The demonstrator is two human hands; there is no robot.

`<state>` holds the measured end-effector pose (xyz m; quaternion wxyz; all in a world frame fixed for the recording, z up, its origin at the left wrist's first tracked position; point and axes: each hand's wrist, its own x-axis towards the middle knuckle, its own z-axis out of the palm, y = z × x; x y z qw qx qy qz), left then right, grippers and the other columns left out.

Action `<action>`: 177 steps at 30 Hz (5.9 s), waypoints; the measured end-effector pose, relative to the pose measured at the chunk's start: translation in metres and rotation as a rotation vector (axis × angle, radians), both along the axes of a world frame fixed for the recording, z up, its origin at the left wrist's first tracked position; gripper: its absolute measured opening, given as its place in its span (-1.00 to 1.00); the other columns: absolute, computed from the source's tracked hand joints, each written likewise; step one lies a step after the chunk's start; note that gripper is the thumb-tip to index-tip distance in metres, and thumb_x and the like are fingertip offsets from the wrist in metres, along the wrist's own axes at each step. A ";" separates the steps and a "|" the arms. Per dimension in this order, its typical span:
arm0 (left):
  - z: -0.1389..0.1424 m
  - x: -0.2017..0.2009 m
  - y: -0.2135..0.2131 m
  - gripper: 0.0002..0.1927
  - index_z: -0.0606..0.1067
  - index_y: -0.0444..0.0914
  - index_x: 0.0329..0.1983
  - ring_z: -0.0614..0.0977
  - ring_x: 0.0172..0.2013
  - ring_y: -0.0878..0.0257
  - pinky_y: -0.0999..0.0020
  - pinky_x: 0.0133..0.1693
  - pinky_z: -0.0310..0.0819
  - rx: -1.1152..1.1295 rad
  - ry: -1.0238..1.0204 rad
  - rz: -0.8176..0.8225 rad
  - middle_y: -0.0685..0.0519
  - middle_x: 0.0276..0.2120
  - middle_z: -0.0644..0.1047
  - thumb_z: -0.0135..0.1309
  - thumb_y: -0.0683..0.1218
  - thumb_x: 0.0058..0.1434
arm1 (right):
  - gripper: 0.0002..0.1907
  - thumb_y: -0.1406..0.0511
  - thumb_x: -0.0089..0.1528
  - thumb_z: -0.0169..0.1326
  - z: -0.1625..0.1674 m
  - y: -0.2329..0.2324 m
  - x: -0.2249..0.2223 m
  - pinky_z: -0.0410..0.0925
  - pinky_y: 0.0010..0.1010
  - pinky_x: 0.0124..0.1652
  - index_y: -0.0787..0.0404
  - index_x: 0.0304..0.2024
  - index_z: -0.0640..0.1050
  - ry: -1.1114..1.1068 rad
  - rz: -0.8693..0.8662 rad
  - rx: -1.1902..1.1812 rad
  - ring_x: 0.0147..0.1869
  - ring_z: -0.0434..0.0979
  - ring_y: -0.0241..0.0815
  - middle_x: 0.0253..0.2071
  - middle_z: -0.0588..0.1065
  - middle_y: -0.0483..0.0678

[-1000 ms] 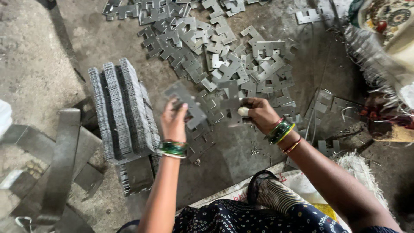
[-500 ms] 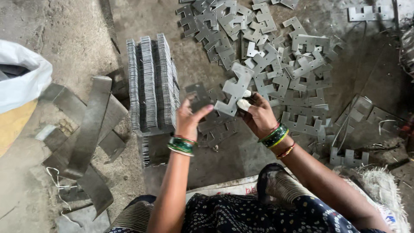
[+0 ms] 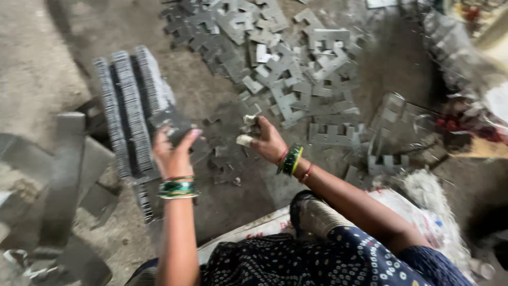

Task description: The person sorts and stacks E-shaped metal pieces by hand on the floor, gathering scattered pieces from the ground and placing them onto existing stacks.

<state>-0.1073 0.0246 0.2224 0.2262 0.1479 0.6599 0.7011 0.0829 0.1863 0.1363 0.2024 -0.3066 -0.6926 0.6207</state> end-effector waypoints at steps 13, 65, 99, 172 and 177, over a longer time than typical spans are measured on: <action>-0.075 0.047 0.028 -0.51 0.39 -0.36 0.17 0.63 -0.15 0.27 0.38 -0.09 0.55 -0.026 -0.068 -0.371 0.00 -0.09 0.61 0.26 -0.22 0.18 | -0.49 0.39 0.00 0.02 -0.005 0.086 0.189 0.43 -0.09 0.04 0.34 0.04 0.43 -0.823 0.248 1.036 0.12 0.48 0.22 0.02 0.45 0.18; -0.162 0.113 0.048 -0.11 0.16 -0.37 0.43 0.33 0.34 0.21 0.30 0.29 0.16 -0.221 -0.467 -0.626 -0.02 0.36 0.32 0.28 0.08 0.17 | -0.64 0.19 0.21 0.08 0.028 0.117 0.002 0.40 -0.02 -0.02 0.26 -0.01 0.49 -1.015 0.101 0.911 0.08 0.51 0.18 -0.10 0.58 0.15; -0.095 0.061 0.054 0.14 0.15 -0.37 0.54 0.50 0.13 0.06 0.11 0.14 0.42 0.162 -0.923 -0.383 -0.10 0.22 0.45 -0.20 0.58 0.21 | -0.56 0.22 0.26 0.14 0.071 0.165 -0.028 0.53 -0.27 -0.21 0.20 0.17 0.50 -0.659 0.305 0.939 -0.13 0.64 -0.08 -0.03 0.57 0.01; -0.091 0.077 0.061 -0.17 0.41 -0.17 0.30 0.64 -0.03 0.10 0.05 0.03 0.54 0.039 -1.023 -0.322 0.01 0.04 0.59 -0.26 0.49 0.26 | -0.46 0.39 0.10 0.09 0.074 0.175 -0.022 0.53 -0.19 -0.03 0.07 0.17 0.50 -0.686 -0.274 0.426 0.02 0.65 -0.03 0.06 0.58 0.02; -0.107 0.068 0.087 -0.19 0.35 -0.08 0.31 0.57 0.08 0.20 0.02 0.06 0.35 -0.107 -1.093 -0.248 0.18 0.16 0.56 -0.35 0.52 0.26 | -0.40 0.30 -0.05 0.16 0.074 0.126 0.024 0.41 -0.18 0.04 0.17 0.09 0.54 -0.511 0.249 1.195 0.12 0.54 0.03 0.14 0.46 0.07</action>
